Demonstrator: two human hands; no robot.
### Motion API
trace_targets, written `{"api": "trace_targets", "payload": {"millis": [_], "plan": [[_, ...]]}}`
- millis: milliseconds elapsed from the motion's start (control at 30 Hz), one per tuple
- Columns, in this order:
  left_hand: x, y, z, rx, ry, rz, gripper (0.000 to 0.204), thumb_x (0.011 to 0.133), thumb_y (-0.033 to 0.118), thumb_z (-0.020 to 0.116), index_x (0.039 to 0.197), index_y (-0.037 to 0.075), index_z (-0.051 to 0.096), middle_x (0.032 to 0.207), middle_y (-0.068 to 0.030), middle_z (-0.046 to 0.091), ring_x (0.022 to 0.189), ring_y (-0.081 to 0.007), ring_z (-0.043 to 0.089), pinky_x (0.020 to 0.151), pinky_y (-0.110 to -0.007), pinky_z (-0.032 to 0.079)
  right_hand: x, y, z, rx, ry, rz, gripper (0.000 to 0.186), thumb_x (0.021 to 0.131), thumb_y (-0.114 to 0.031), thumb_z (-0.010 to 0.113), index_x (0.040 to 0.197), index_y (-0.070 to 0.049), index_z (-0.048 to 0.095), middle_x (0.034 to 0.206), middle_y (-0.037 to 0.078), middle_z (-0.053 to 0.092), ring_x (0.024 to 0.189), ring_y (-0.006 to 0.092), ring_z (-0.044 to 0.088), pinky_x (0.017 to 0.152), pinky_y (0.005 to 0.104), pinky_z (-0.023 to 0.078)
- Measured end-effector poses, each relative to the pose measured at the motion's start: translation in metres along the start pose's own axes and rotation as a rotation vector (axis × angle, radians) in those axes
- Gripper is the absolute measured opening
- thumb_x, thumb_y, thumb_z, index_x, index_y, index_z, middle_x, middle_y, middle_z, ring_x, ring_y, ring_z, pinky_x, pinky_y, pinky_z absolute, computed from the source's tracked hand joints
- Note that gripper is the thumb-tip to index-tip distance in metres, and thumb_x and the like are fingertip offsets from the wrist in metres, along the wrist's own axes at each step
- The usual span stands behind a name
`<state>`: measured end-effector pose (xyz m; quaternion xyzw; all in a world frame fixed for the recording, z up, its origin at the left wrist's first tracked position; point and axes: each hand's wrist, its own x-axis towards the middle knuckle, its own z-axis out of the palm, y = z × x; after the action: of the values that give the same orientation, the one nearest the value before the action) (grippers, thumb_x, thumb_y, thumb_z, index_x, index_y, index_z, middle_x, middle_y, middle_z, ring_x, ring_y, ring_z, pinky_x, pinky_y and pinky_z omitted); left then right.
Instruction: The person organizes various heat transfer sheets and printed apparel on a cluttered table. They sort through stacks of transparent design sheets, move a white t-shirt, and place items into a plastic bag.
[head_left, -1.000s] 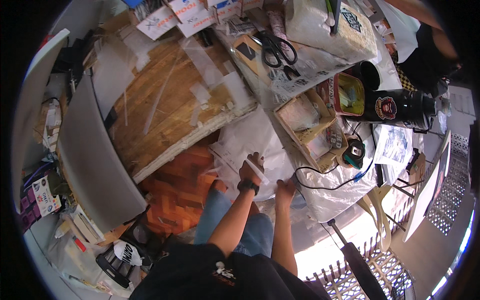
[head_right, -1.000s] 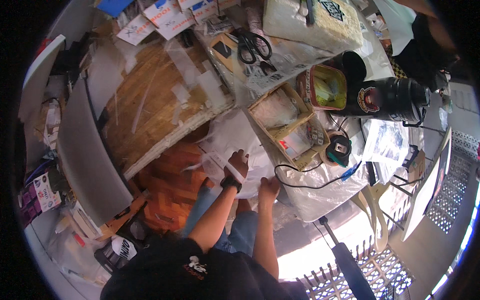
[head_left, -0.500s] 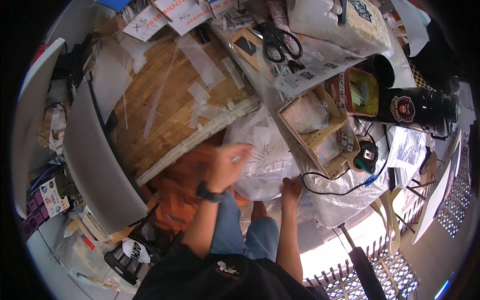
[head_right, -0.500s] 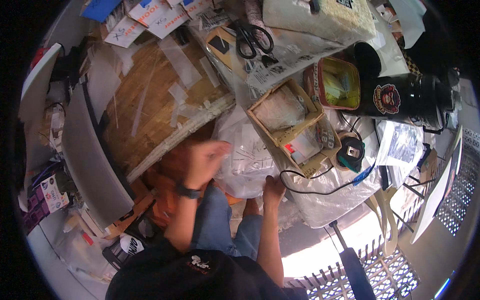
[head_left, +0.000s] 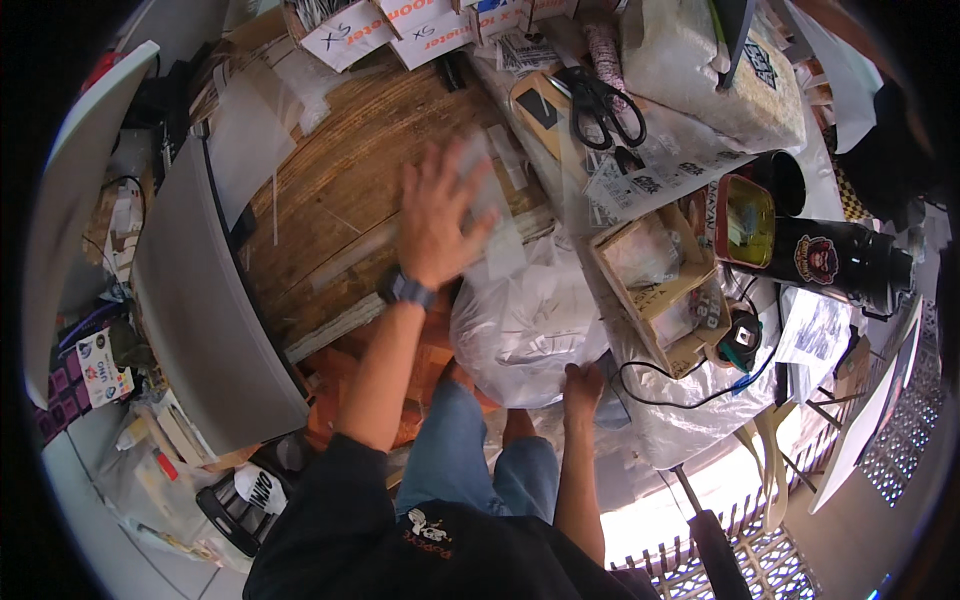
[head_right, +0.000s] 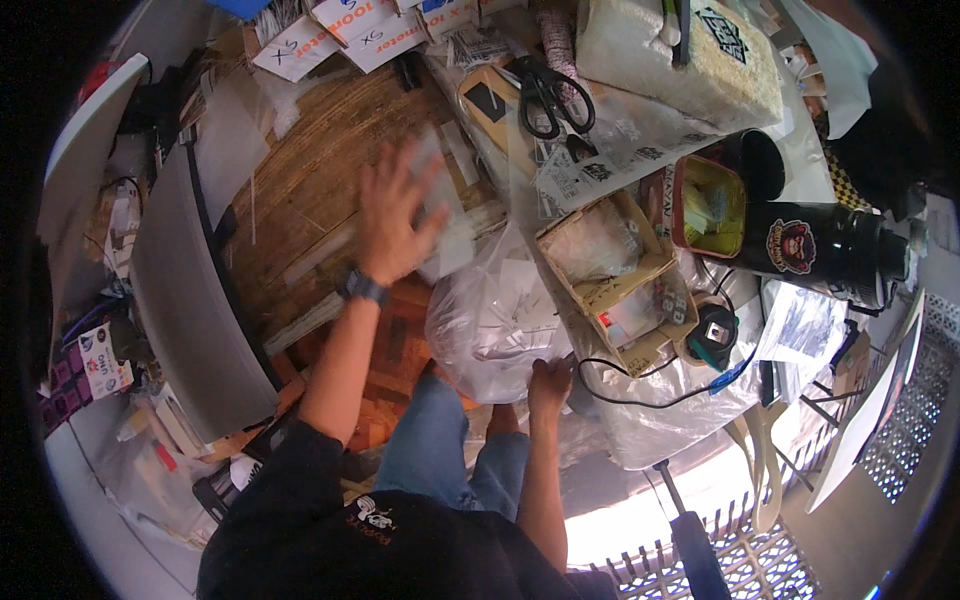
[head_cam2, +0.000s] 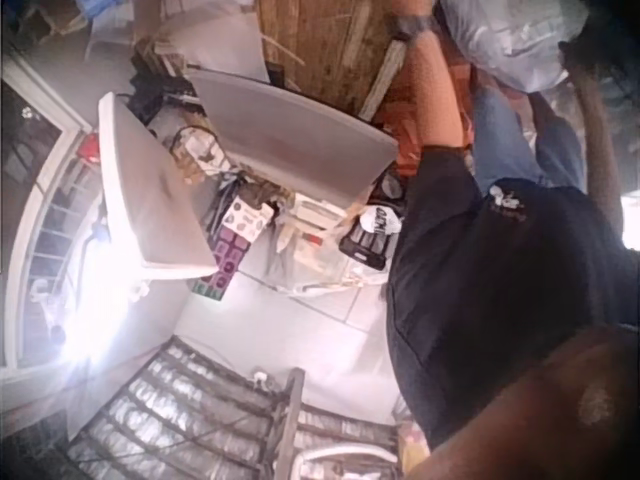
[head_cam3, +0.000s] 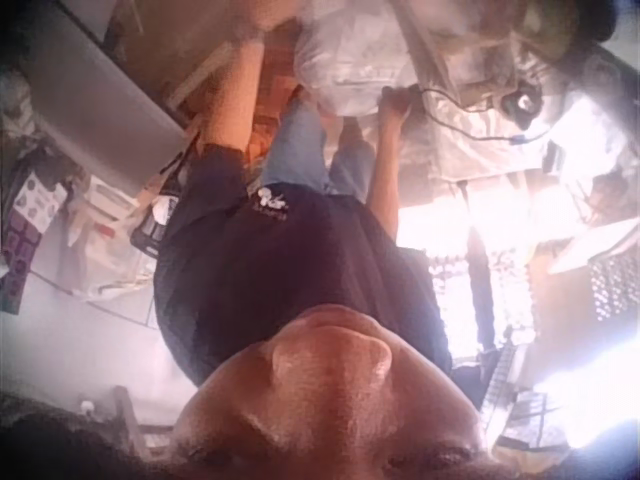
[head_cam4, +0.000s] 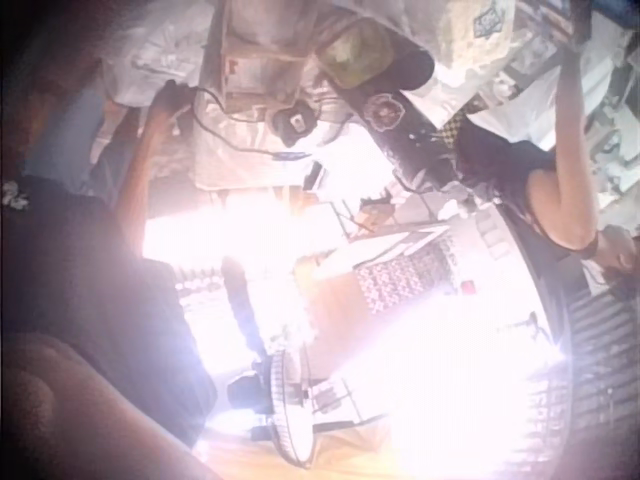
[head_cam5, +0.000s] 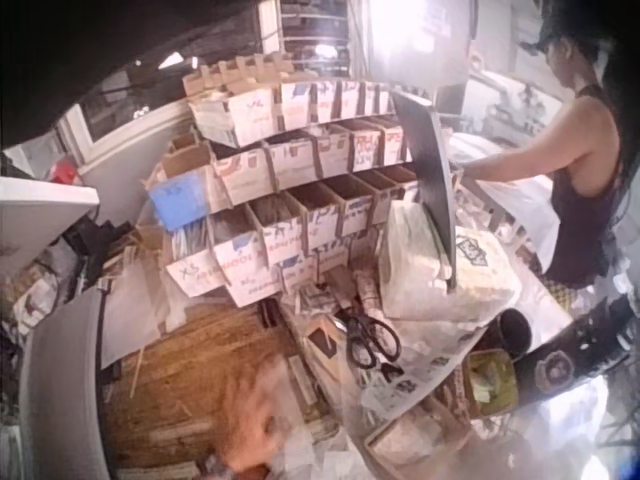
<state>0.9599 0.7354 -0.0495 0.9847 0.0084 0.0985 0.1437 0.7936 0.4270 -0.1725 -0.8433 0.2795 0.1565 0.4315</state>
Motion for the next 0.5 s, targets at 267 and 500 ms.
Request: {"api": "trace_targets", "payload": {"millis": [267,500], "plan": [[-0.179,0.125,0.137,-0.677,-0.445,-0.335,0.029,0.082,0.007,0.053,0.108,0.0,0.063,0.119,-0.0191,0.059,0.112,-0.0396,0.054,0.102,-0.045,0.039,-0.012,-0.009,-0.013,0.048,0.007,0.044,0.023,0.071,-0.015,0.057,0.067,0.003,0.043,0.06,0.014,0.042,0.056,0.0225,0.04,0.055,0.0403,0.035],[-0.168,0.105,0.17,-0.498,-0.797,-0.11,0.031,0.082,0.011,0.054,0.109,0.008,0.068,0.106,-0.0217,0.065,0.109,-0.039,0.057,0.1,-0.042,0.041,-0.019,-0.021,-0.017,-0.044,-0.011,-0.021,0.024,0.073,-0.015,0.059,0.069,0.003,0.044,0.062,0.008,0.042,0.059,0.0186,0.038,0.056,0.0381,0.034]]}}
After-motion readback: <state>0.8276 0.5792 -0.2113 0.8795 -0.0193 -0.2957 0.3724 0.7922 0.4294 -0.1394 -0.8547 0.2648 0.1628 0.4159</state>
